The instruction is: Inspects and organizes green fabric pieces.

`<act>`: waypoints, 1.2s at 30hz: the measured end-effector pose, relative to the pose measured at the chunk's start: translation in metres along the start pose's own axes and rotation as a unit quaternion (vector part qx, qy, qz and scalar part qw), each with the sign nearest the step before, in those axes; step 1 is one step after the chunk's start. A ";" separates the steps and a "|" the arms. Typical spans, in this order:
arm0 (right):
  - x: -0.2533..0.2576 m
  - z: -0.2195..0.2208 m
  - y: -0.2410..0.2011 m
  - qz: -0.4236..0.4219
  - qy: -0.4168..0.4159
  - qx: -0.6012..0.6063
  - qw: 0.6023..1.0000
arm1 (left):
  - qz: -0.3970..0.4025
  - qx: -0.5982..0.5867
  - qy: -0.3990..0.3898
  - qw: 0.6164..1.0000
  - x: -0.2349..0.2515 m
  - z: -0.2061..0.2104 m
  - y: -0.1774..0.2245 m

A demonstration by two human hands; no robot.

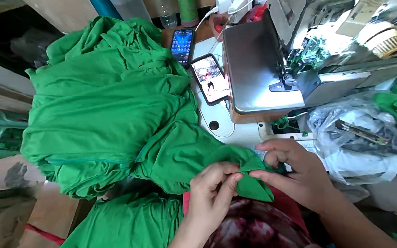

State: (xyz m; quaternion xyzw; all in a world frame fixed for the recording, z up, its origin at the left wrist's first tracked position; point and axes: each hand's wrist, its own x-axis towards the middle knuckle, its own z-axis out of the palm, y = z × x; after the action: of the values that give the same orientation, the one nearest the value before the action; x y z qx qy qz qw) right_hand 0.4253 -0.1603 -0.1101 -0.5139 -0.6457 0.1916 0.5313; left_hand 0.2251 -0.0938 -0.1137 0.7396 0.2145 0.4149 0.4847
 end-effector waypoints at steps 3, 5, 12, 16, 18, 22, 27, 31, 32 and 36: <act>0.001 -0.006 -0.002 -0.073 -0.009 -0.090 0.993 | -0.020 -0.026 -0.017 0.999 0.003 -0.001 0.006; 0.001 -0.009 -0.005 -0.096 -0.015 -0.121 0.988 | 0.007 0.019 -0.020 1.000 0.005 0.001 0.006; 0.006 -0.010 -0.008 -0.123 0.004 -0.161 0.979 | 0.055 0.203 0.094 0.973 0.015 -0.001 -0.009; 0.009 -0.011 -0.004 -0.108 0.022 -0.179 0.978 | 0.024 0.101 0.078 0.992 0.012 -0.006 -0.010; 0.011 -0.013 -0.001 -0.100 0.029 -0.185 0.977 | 0.006 0.047 0.071 0.996 0.010 -0.004 -0.009; 0.013 -0.017 0.002 -0.095 0.045 -0.164 0.981 | -0.040 -0.128 0.105 0.985 0.025 0.005 -0.004; 0.022 -0.029 0.006 -0.066 0.096 -0.074 0.990 | 0.042 -0.191 0.107 0.975 0.077 0.021 0.020; 0.030 -0.045 0.010 -0.024 0.165 -0.008 0.986 | 0.220 0.014 0.068 0.973 0.126 0.035 0.025; 0.030 -0.048 0.013 -0.005 0.179 0.010 0.984 | 0.242 0.037 0.058 0.968 0.137 0.038 0.022; 0.021 -0.043 0.028 0.095 0.213 0.081 0.969 | 0.191 0.152 0.005 0.970 0.158 0.047 0.007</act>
State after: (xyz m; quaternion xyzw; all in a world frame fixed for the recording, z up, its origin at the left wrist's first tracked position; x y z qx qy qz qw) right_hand 0.4785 -0.1436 -0.1059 -0.5573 -0.4485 0.1789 0.6755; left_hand 0.3519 -0.0089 -0.0522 0.8299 0.1322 0.4656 0.2774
